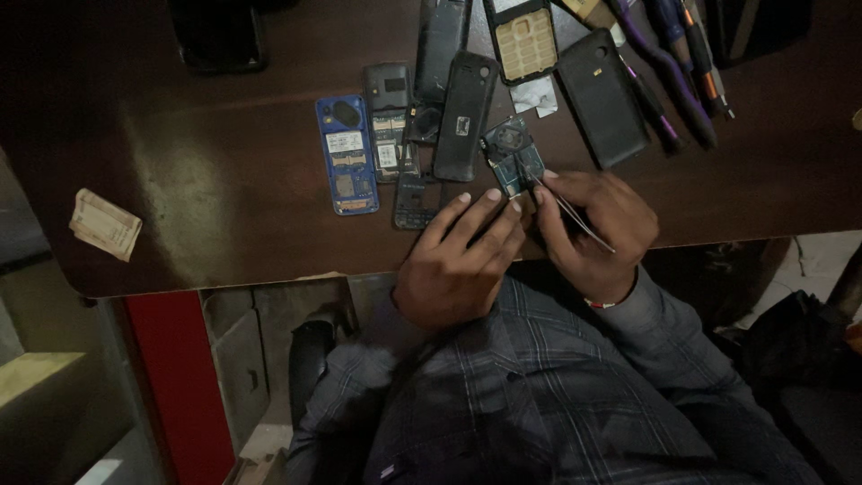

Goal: The person sits at a workbench covered with mobile phones and tools, picks up a phone, opens it and removes its cover, then uses tweezers to work on the exposed internal board, holding the board steady with one hand while manipulating small components with the other.

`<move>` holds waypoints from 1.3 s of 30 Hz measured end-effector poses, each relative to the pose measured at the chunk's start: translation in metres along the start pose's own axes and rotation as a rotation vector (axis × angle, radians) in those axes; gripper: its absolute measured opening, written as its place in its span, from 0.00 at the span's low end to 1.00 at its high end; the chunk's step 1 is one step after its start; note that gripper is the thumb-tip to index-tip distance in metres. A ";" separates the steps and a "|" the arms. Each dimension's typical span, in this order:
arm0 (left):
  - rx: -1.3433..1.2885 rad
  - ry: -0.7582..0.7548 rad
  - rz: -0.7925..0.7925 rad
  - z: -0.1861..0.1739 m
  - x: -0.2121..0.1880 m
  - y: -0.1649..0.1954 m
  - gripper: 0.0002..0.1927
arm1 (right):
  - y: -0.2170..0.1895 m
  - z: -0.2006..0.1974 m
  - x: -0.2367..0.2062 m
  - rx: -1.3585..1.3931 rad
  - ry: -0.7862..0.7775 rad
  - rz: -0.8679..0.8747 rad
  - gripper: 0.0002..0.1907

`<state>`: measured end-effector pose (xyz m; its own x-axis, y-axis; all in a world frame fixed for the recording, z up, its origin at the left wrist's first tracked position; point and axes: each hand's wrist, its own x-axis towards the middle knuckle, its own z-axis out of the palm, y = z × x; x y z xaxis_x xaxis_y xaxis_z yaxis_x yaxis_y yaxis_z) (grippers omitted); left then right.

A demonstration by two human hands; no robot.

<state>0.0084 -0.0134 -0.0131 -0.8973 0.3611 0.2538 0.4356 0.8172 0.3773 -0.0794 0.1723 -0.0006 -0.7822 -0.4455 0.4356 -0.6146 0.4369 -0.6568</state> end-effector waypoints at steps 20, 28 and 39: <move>-0.008 0.020 0.000 -0.002 0.000 0.000 0.18 | 0.010 -0.039 -0.039 0.442 0.084 0.418 0.07; 0.033 0.026 0.009 -0.003 -0.001 0.000 0.19 | 0.011 -0.041 -0.033 0.304 -0.026 0.337 0.11; 0.014 0.046 0.024 0.001 -0.005 0.000 0.19 | 0.015 -0.036 -0.025 0.264 -0.048 0.274 0.12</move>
<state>0.0122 -0.0148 -0.0157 -0.8824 0.3596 0.3034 0.4553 0.8152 0.3581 -0.0724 0.2183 0.0012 -0.9045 -0.3785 0.1966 -0.3307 0.3311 -0.8838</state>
